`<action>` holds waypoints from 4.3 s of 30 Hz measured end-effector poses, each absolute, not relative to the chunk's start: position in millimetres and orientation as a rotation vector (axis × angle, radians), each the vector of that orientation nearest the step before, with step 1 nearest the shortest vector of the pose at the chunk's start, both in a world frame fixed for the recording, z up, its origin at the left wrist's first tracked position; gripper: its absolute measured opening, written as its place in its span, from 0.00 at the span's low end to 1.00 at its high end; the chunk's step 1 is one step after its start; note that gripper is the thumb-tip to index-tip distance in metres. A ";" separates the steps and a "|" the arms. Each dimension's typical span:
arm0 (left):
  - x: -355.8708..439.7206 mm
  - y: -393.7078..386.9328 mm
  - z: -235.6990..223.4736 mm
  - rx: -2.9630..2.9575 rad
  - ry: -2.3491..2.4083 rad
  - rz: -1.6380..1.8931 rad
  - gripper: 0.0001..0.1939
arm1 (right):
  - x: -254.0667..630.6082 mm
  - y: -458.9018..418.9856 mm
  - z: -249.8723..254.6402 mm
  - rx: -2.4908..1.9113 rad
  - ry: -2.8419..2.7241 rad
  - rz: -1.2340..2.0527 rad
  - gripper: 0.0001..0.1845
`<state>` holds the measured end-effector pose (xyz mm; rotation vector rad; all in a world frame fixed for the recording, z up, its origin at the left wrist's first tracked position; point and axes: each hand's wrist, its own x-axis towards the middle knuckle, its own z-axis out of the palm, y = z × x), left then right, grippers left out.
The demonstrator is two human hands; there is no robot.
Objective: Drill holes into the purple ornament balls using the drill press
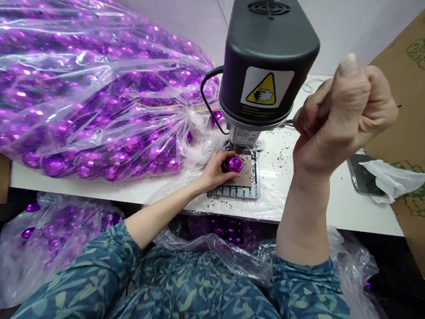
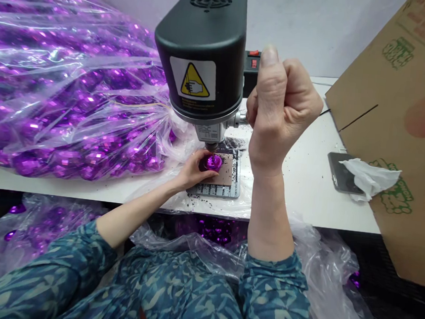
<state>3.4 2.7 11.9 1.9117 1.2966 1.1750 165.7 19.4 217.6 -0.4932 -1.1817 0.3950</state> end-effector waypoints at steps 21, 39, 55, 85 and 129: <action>11.0 -6.4 -0.3 1.727 1.204 1.261 0.31 | 165.3 4.5 167.1 -0.316 -1.089 0.214 0.32; 13.6 -3.0 -3.1 1.756 1.178 1.320 0.30 | 169.7 12.9 176.4 -0.358 -1.187 0.097 0.32; -17.0 -58.3 20.9 2.401 1.067 1.249 0.13 | 167.5 30.1 230.4 -0.455 -1.187 0.490 0.31; -29.1 -3.5 31.0 1.306 0.942 1.260 0.27 | 167.2 27.6 217.8 -0.411 -1.152 0.420 0.33; 17.6 -7.6 -5.9 1.553 1.063 1.296 0.31 | 168.9 12.0 158.4 -0.325 -1.102 0.100 0.33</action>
